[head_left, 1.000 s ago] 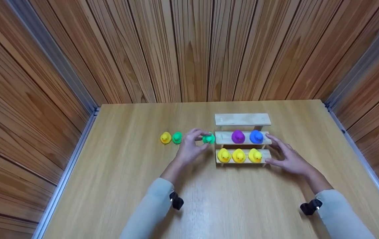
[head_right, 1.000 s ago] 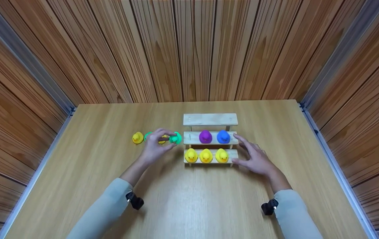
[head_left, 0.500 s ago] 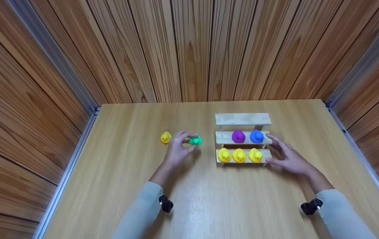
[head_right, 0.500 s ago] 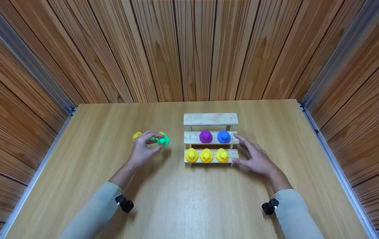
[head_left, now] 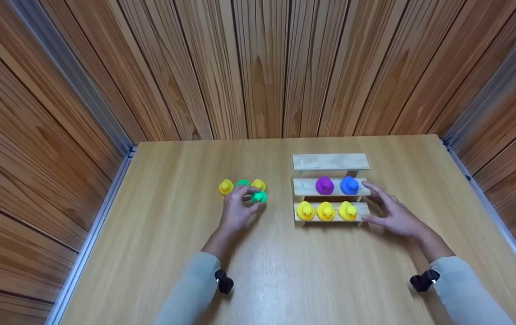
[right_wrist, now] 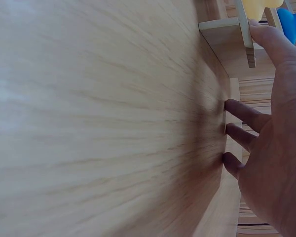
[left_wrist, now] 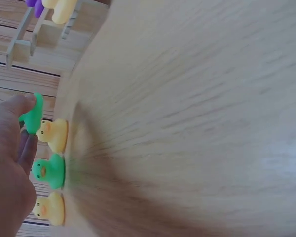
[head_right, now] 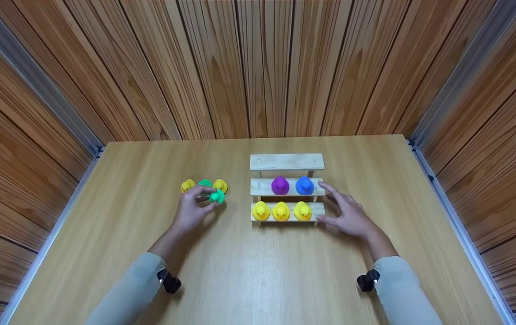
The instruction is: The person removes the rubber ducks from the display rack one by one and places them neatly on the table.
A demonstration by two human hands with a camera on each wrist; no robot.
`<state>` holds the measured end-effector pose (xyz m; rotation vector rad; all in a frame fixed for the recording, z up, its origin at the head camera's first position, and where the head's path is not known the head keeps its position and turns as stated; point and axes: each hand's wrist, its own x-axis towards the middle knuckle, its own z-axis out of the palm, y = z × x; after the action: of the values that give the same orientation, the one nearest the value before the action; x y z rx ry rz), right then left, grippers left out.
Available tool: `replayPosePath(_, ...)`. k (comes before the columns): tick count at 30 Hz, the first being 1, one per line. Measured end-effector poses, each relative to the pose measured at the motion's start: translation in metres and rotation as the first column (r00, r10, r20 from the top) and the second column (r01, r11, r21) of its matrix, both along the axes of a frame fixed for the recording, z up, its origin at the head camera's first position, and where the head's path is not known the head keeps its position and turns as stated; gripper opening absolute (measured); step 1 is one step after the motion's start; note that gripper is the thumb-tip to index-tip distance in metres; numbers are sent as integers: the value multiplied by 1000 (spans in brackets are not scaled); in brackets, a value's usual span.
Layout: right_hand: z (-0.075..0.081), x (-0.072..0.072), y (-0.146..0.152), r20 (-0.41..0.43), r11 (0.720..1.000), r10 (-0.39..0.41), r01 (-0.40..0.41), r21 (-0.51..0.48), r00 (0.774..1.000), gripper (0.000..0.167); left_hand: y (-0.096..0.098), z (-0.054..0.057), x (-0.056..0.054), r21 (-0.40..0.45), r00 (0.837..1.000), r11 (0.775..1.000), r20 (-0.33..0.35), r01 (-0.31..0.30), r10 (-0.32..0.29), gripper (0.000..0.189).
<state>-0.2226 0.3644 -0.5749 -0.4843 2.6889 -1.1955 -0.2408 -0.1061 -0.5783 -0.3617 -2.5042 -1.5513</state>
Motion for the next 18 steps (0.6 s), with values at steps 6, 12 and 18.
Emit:
replayPosePath(6, -1, 0, 0, 1, 1000, -1, 1, 6, 1000, 98, 5, -8, 0, -59, 997, 995, -5, -76, 75, 30)
replayPosePath(12, 0, 0, 0, 8, 1000, 1, -1, 0, 1000, 98, 6, -17, 0, -104, 994, 990, -57, -98, 92, 29)
replayPosePath(18, 0, 0, 1, 16, 1000, -2, 2, -1, 1000, 98, 4, -33, -3, -124, 995, 989, -56, -85, 79, 29)
